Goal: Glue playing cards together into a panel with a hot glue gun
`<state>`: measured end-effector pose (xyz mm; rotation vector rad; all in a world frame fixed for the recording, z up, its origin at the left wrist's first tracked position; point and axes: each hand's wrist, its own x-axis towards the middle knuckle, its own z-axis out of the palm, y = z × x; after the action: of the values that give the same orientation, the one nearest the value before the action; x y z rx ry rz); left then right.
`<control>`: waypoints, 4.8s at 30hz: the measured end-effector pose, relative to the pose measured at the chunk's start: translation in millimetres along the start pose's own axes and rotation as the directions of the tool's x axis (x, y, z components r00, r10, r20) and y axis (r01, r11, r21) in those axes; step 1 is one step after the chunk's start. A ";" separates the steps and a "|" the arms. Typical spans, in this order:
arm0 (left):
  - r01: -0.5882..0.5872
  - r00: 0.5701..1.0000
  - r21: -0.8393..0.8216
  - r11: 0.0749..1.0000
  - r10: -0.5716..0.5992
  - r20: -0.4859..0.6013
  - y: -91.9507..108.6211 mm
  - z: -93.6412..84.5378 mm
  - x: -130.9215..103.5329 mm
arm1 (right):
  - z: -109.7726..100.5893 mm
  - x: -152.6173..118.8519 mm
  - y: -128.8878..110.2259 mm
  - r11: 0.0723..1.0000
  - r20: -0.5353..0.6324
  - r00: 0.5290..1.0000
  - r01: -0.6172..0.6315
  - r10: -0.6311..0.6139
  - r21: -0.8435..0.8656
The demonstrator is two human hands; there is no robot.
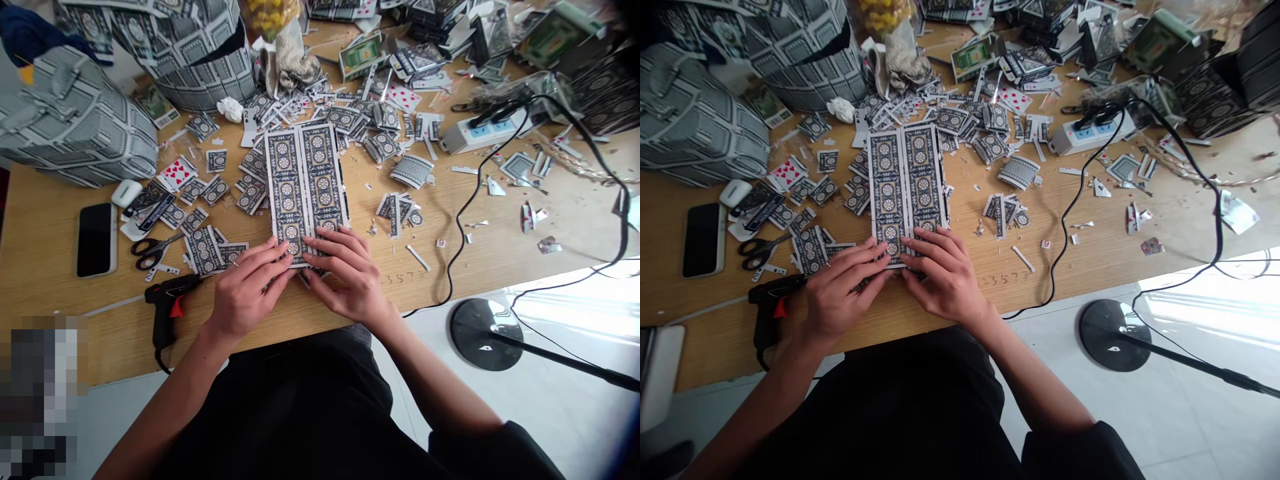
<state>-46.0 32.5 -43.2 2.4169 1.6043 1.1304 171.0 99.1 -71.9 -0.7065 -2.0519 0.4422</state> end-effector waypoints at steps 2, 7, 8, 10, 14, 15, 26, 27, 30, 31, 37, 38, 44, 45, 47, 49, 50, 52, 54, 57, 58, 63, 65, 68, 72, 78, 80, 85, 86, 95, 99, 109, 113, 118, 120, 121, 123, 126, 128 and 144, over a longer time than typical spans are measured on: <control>0.000 1.000 -0.003 1.000 0.000 -0.001 -0.3 0.2 -0.4 | 0.0 -0.2 0.0 1.000 0.002 1.000 -0.001 0.001 -0.001; 0.009 1.000 -0.008 1.000 -0.009 -0.002 0.7 -0.1 0.0 | -0.1 -0.2 -0.4 1.000 0.005 1.000 -0.013 0.013 0.004; 0.007 1.000 -0.008 1.000 -0.007 -0.001 0.8 -0.1 0.2 | -0.2 -0.1 -0.6 1.000 0.006 1.000 -0.015 0.015 0.006; 0.005 1.000 -0.009 1.000 -0.005 0.000 0.7 -0.1 0.2 | -0.3 0.3 -1.0 1.000 0.006 1.000 -0.014 0.014 0.008; 0.001 1.000 -0.009 1.000 -0.001 0.002 0.2 -0.2 0.1 | -0.5 0.4 -1.3 1.000 0.003 1.000 -0.012 0.012 0.002; 0.001 1.000 -0.006 1.000 -0.001 0.003 0.3 -0.3 0.3 | -0.5 0.2 -1.2 1.000 0.005 1.000 -0.017 0.017 0.000; 0.005 1.000 -0.010 1.000 -0.005 -0.005 1.2 -0.4 0.8 | -0.9 0.4 -1.8 0.999 0.008 0.999 -0.035 0.035 0.015; 0.006 1.000 -0.009 1.000 -0.006 -0.004 1.0 -0.3 0.7 | -0.9 0.6 -2.0 0.999 0.005 1.000 -0.030 0.030 0.016; 0.005 1.000 -0.008 1.000 -0.005 -0.004 0.9 -0.3 0.7 | -0.6 0.8 -2.0 1.000 -0.002 1.000 -0.021 0.021 0.018; 0.004 1.000 -0.008 1.000 -0.004 -0.004 1.0 -0.3 0.9 | -0.4 0.7 -1.8 1.000 -0.002 1.000 -0.020 0.021 0.020; 0.007 1.000 -0.010 1.000 -0.008 -0.009 1.9 -0.4 1.8 | 0.1 -0.1 -1.0 0.999 -0.003 1.000 -0.027 0.027 0.020; 0.007 1.000 -0.008 1.000 -0.007 -0.009 1.9 -0.3 1.7 | 0.0 0.0 -1.1 1.000 -0.001 1.000 -0.024 0.024 0.019; 0.000 1.000 -0.012 1.000 0.000 -0.014 1.2 0.5 0.6 | -0.2 0.7 -1.4 1.000 -0.011 1.000 -0.004 0.005 0.020; -0.002 1.000 -0.013 1.000 0.002 -0.014 1.0 0.5 0.5 | -0.2 0.6 -1.2 1.000 -0.012 1.000 -0.001 0.001 0.020; -0.002 1.000 -0.010 1.000 0.002 -0.010 0.7 0.4 0.5 | -0.1 0.3 -0.9 1.000 -0.009 1.000 0.002 -0.002 0.018; -0.004 1.000 -0.008 1.000 0.004 -0.007 0.6 0.3 0.9 | 0.0 0.1 -0.7 1.000 -0.007 1.000 0.002 -0.002 0.015; -0.004 1.000 -0.009 1.000 0.004 -0.006 0.7 0.2 1.2 | 0.1 0.0 -0.6 1.000 -0.008 1.000 0.001 -0.001 0.014; -0.007 1.000 -0.010 1.000 0.007 -0.008 1.0 0.1 1.8 | 0.3 0.0 -0.5 1.000 -0.011 1.000 -0.002 0.002 0.016; -0.007 1.000 -0.008 1.000 0.007 -0.009 1.4 -0.1 2.2 | 0.5 0.0 -0.3 1.000 -0.013 1.000 -0.003 0.003 0.020; -0.006 1.000 -0.006 1.000 0.006 -0.007 1.8 -0.3 2.0 | 1.0 -0.3 0.0 1.000 -0.014 1.000 0.000 0.000 0.023; -0.005 1.000 -0.006 1.000 0.005 -0.006 1.8 -0.2 1.8 | 1.1 -0.4 0.1 1.000 -0.015 1.000 0.001 0.000 0.022; -0.001 1.000 -0.008 1.000 0.001 -0.010 1.4 1.1 0.6 | 0.9 -0.2 -0.4 1.000 -0.012 1.000 0.001 -0.001 0.019; 0.000 1.000 -0.008 1.000 0.000 -0.014 1.3 1.6 0.5 | 0.7 0.4 -0.8 1.000 -0.012 1.000 0.003 -0.002 0.017; -0.001 1.000 -0.008 1.000 0.001 -0.018 1.4 2.0 0.5 | 0.4 1.1 -1.4 1.000 -0.016 1.000 0.003 -0.003 0.012; 0.003 1.000 -0.007 1.000 -0.003 -0.019 1.8 1.7 0.5 | 0.4 0.9 -1.5 1.000 -0.017 1.000 -0.001 0.002 0.014; 0.001 1.000 -0.007 1.000 -0.001 -0.025 2.8 0.7 2.1 | 0.2 0.6 -1.6 1.000 -0.014 1.000 -0.008 0.008 0.010; -0.001 1.000 -0.010 1.000 0.001 -0.023 2.8 0.6 2.5 | 0.3 0.7 -1.7 1.000 -0.015 1.000 -0.005 0.005 0.008; 0.004 1.000 -0.013 1.000 -0.004 -0.018 2.1 0.8 1.8 | 0.5 0.9 -1.5 1.000 -0.012 1.000 -0.002 0.002 0.013; 0.006 1.000 -0.012 1.000 -0.006 -0.018 2.1 0.9 1.6 | 0.5 1.0 -1.4 1.000 -0.012 1.000 -0.003 0.003 0.013; 0.015 1.000 -0.015 1.000 -0.015 -0.015 2.3 1.2 0.7 | 0.3 0.4 -1.3 1.000 -0.009 1.000 -0.010 0.010 0.014; 0.020 1.000 -0.008 1.000 -0.020 -0.015 2.0 1.0 1.1 | -0.3 0.2 -1.4 1.000 0.005 1.000 -0.029 0.029 0.010; 0.022 0.999 -0.015 1.000 -0.023 -0.023 2.5 1.5 0.9 | 0.6 0.1 -1.1 1.000 -0.012 1.000 -0.009 0.009 0.012; 0.017 1.000 -0.021 1.000 -0.017 -0.021 2.3 1.7 0.6 | 1.0 -0.5 -1.2 1.000 -0.014 1.000 -0.006 0.006 0.014; 0.019 1.000 -0.016 1.000 -0.019 -0.023 2.0 1.8 0.3 | 0.9 -0.6 -1.3 1.000 -0.010 1.000 -0.022 0.023 0.016; 0.017 1.000 -0.018 1.000 -0.017 -0.023 1.9 1.9 0.2 | 0.8 -0.4 -1.2 1.000 -0.016 1.000 -0.012 0.012 0.014; 0.017 1.000 -0.019 1.000 -0.018 -0.022 1.8 2.0 0.2 | 0.8 -0.3 -1.2 1.000 -0.017 1.000 -0.008 0.009 0.011; 0.019 1.000 -0.019 1.000 -0.020 -0.022 1.8 2.0 0.2 | 0.7 -0.3 -1.0 1.000 -0.013 1.000 -0.009 0.009 0.004; 0.018 1.000 -0.015 1.000 -0.019 -0.025 1.9 2.0 0.2 | 0.7 -0.4 -0.8 1.000 -0.008 1.000 -0.015 0.015 0.000; 0.018 0.999 -0.013 1.000 -0.018 -0.027 2.2 2.0 0.1 | 0.7 -0.5 -0.8 1.000 -0.008 1.000 -0.014 0.014 -0.001; 0.023 0.999 -0.018 1.000 -0.024 -0.032 2.7 2.4 -0.1 | 0.8 -0.7 -0.9 1.000 -0.006 1.000 -0.019 0.019 -0.005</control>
<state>-42.5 32.0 -43.9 2.3746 1.6201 1.1802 170.3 97.9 -72.3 -0.7302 -2.0432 0.4451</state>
